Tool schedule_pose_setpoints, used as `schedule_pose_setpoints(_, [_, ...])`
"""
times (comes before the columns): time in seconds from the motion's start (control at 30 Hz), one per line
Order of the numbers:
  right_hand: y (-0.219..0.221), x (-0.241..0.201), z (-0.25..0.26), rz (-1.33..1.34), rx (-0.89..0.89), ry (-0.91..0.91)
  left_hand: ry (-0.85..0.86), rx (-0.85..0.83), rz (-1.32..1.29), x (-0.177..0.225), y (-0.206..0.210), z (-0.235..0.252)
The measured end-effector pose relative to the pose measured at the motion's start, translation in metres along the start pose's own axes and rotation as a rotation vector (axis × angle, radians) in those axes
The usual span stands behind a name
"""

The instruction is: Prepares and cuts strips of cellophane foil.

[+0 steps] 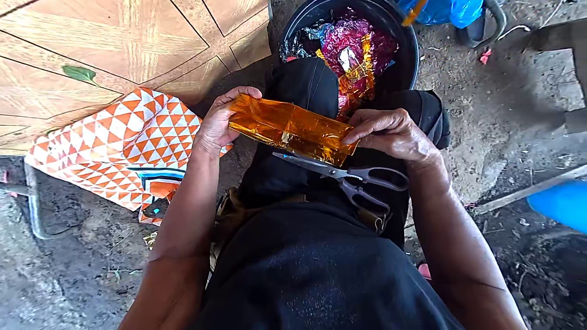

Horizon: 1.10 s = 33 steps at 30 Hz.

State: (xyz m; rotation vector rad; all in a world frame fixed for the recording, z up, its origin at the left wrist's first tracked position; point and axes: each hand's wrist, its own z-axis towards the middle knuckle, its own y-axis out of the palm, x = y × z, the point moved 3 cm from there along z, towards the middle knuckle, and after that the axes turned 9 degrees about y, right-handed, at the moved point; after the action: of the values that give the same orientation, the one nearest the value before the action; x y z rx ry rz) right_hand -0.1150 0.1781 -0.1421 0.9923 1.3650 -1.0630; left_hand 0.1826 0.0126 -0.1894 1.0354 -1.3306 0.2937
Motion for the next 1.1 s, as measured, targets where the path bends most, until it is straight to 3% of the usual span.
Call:
schedule_pose_setpoints(0.3, [0.002,0.0,0.0,-0.011,-0.024,0.007,0.029,-0.034,0.047,-0.001,-0.003,0.001])
schedule_pose_setpoints(0.67, [0.011,-0.012,-0.006,-0.13,0.059,0.028,-0.135,0.214,-0.037,0.004,0.002,0.001])
schedule_pose_setpoints(0.8, [0.008,-0.006,-0.003,-0.173,0.081,0.028,-0.07,0.131,-0.02,0.007,0.008,-0.016])
schedule_pose_setpoints(1.1, [0.013,-0.014,-0.008,-0.16,0.057,-0.013,0.023,0.231,0.089,0.016,0.02,-0.01])
